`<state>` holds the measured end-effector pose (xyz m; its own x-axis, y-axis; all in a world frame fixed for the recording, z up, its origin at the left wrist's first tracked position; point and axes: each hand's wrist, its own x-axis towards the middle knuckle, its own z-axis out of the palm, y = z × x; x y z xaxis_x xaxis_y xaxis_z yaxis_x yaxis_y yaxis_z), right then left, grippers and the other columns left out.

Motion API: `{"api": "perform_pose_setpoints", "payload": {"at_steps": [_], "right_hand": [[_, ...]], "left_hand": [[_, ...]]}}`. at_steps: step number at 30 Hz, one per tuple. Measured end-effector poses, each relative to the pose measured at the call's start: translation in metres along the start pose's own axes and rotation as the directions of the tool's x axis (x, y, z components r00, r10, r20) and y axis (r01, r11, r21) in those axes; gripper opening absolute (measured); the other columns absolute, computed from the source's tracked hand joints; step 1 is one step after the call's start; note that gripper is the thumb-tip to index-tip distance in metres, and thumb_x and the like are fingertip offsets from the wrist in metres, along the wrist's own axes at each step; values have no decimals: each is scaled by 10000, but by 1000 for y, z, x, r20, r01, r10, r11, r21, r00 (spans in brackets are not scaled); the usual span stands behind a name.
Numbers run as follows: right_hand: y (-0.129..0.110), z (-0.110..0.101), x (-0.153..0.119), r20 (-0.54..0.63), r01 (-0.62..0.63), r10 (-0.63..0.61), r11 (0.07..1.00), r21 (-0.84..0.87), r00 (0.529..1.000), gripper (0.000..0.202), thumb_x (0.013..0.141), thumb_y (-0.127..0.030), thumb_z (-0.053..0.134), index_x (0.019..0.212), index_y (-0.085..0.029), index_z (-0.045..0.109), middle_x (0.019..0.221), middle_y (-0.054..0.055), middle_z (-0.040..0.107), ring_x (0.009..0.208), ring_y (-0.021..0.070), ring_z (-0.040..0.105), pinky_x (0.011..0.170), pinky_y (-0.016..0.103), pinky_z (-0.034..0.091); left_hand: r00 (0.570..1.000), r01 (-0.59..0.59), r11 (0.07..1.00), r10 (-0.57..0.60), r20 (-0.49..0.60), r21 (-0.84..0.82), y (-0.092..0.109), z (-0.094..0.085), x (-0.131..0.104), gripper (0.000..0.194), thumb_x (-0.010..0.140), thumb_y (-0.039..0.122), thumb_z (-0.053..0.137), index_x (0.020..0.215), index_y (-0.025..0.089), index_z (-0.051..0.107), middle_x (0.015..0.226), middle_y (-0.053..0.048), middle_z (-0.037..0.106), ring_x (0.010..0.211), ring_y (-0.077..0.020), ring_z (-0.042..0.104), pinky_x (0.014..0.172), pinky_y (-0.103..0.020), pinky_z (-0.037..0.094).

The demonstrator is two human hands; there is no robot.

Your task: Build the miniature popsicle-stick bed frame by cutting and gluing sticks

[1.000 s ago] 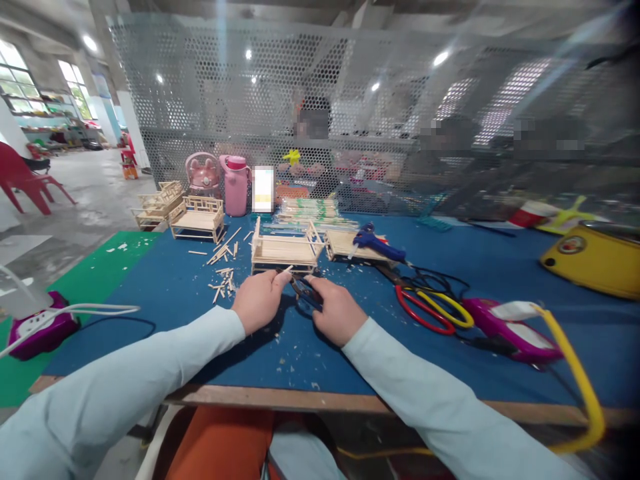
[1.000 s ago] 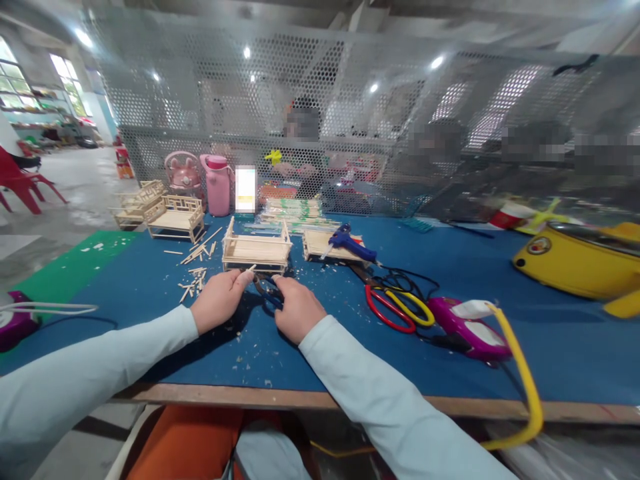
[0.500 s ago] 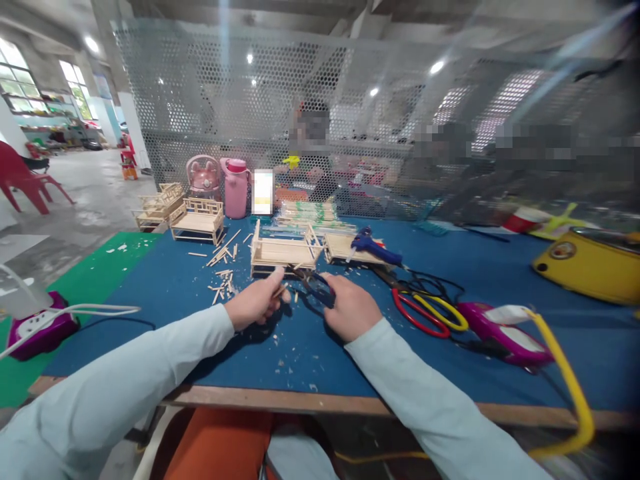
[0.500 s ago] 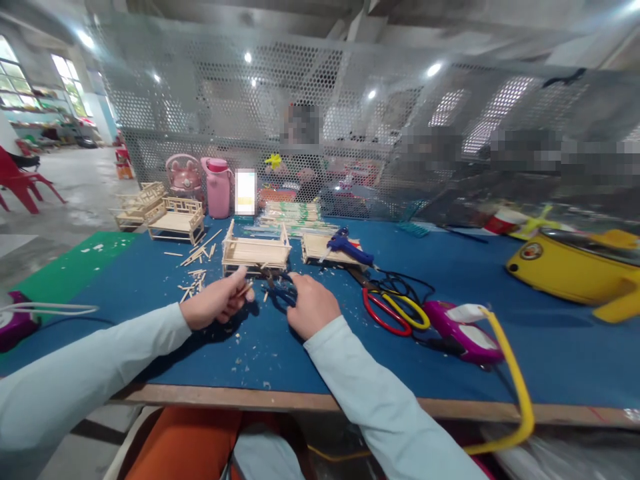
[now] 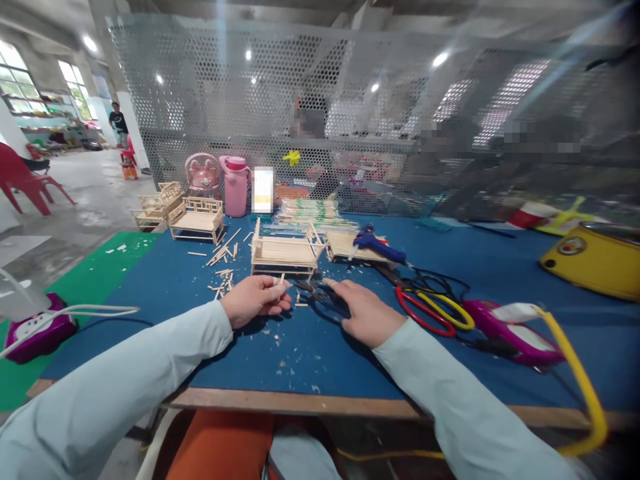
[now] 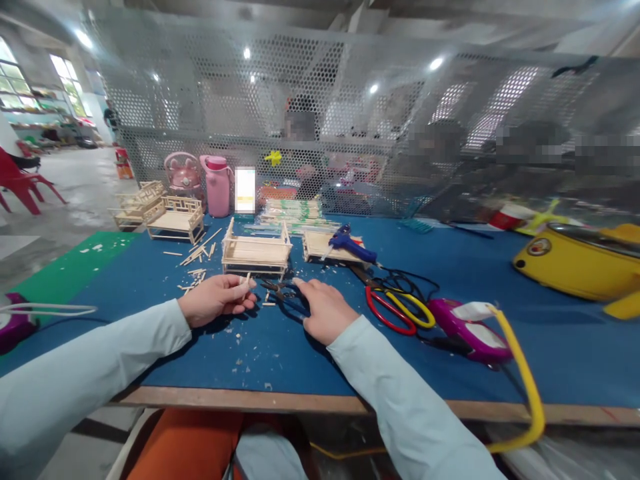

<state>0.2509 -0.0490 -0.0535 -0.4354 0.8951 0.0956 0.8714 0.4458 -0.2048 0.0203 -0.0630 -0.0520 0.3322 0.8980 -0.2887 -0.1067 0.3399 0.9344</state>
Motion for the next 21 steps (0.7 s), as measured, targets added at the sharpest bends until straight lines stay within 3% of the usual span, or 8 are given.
{"api": "perform_pose_setpoints", "payload": {"at_steps": [5, 14, 17, 21], "right_hand": [[-9, -4, 2, -41, 88, -84, 991, 97, 996, 726, 577, -64, 512, 1296, -150, 472, 1099, 119, 588, 1046, 242, 557, 930, 365, 428], [-30, -8, 11, -87, 125, -114, 985, 121, 990, 644, 560, -66, 489, 1196, -147, 554, 1080, 121, 628, 1012, 255, 588, 881, 374, 456], [-33, -5, 12, -88, 120, -108, 981, 150, 990, 609, 552, -51, 472, 1143, -148, 581, 1076, 121, 647, 1011, 260, 596, 871, 372, 459], [-37, 0, 11, -132, 197, -171, 957, 214, 976, 551, 546, -39, 467, 1061, -179, 603, 1006, 89, 669, 938, 233, 614, 819, 336, 470]], "left_hand": [[998, -58, 997, 57, 20, 43, -2, 1, -1, 301, 718, 373, 699, 689, 100, 578, 604, 18, 606, 490, -19, 509, 530, -156, 401], [987, -160, 980, 159, 15, 122, 0, 3, -3, 321, 718, 405, 671, 654, 120, 537, 593, 31, 559, 498, -38, 489, 545, -189, 399], [970, -238, 941, 243, 9, 241, -2, 2, -4, 295, 757, 394, 618, 663, 141, 501, 602, 37, 536, 516, -54, 481, 556, -202, 402], [937, -325, 817, 346, 45, 477, -7, 5, -5, 301, 836, 435, 472, 745, 154, 529, 625, 31, 528, 538, -84, 449, 534, -220, 368]]}}
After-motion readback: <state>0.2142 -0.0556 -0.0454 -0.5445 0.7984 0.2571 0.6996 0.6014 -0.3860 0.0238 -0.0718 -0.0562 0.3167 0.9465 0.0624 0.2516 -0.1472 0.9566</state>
